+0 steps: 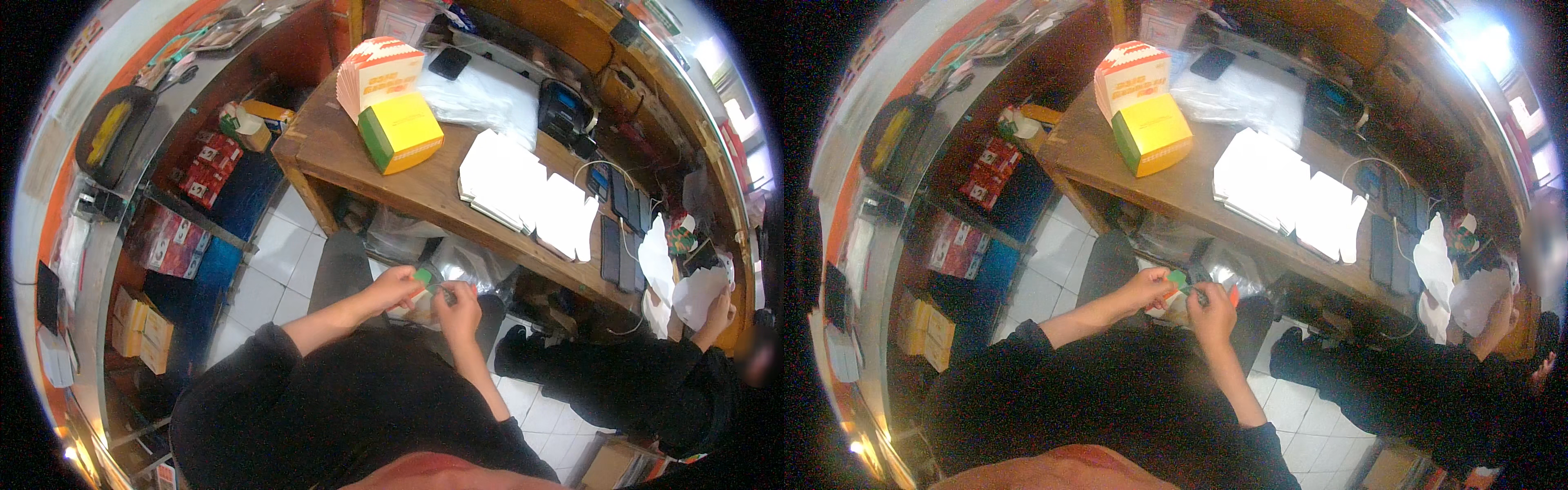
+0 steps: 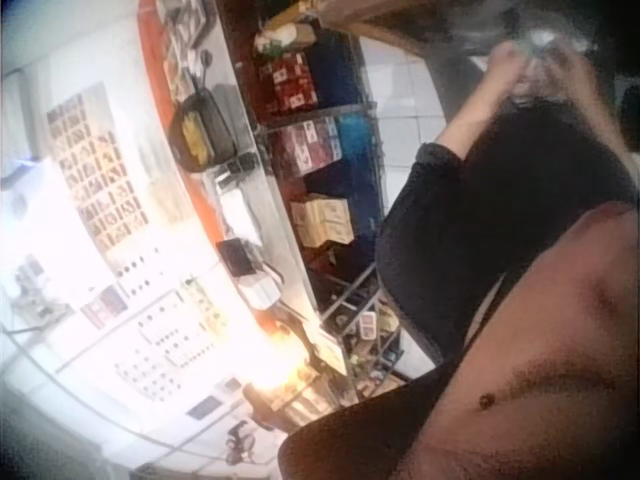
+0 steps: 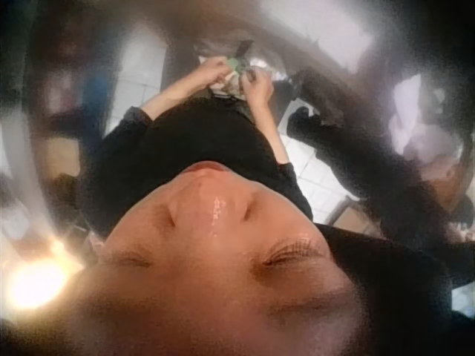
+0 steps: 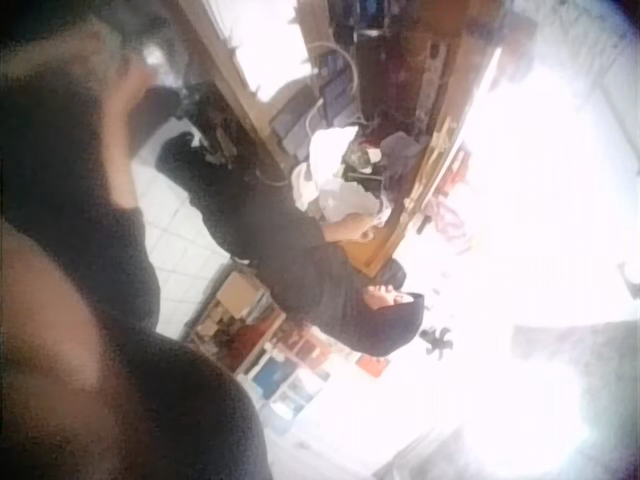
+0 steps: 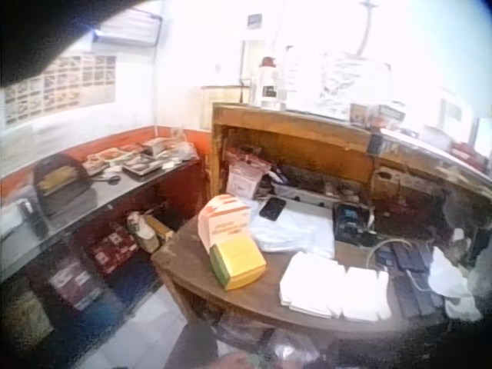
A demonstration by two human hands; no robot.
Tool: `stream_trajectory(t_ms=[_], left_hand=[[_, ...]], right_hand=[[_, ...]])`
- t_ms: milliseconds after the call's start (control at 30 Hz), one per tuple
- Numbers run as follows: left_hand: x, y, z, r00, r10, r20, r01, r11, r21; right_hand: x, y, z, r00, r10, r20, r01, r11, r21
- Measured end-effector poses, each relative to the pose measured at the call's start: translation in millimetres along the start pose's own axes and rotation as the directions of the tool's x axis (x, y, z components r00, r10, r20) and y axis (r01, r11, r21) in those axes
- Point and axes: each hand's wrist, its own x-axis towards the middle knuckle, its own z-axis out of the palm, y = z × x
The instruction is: The person folds flat cardboard pieces into small rectangular boxes and stacks them on the counter. They handle each piece by hand, folding edges and tucking flaps to form the box shape.
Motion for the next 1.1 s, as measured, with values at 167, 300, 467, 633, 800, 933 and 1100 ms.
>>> stream_trajectory(t_ms=[167,300,467,633,800,933,1100], left_hand=[[1.3,-2.1,-8.0,0.994,0.059,0.09,-0.059,0.998,-0.005],[-6.1,8.5,-12.8,0.955,0.028,0.294,-0.115,0.952,0.285],[-13.2,14.7,-14.9,0.923,0.055,0.381,-0.147,0.965,0.217],[-4.1,-0.8,-18.5,0.879,-0.013,0.477,-0.094,0.975,0.2],[-0.5,-7.5,-17.9,0.877,-0.065,0.476,-0.048,0.974,0.222],[-4.3,-3.2,-16.8,0.895,-0.052,0.444,-0.067,0.966,0.249],[-4.0,-2.7,-19.7,0.891,-0.047,0.453,-0.091,0.956,0.279]], right_hand=[[-2.2,11.9,0.3,0.938,-0.341,0.071,0.339,0.94,0.028],[-2.7,7.6,-5.9,0.9,-0.398,0.178,0.399,0.916,0.031],[-9.9,9.9,-4.7,0.97,-0.108,0.219,0.072,0.983,0.168],[-8.3,6.4,-7.8,0.929,-0.316,0.194,0.302,0.948,0.1],[-7.4,3.2,-14.3,0.893,-0.36,0.269,0.352,0.933,0.076],[-9.4,-4.2,-13.3,0.915,-0.32,0.246,0.331,0.944,-0.002],[-11.4,-6.6,-10.7,0.946,-0.195,0.26,0.194,0.981,0.027]])
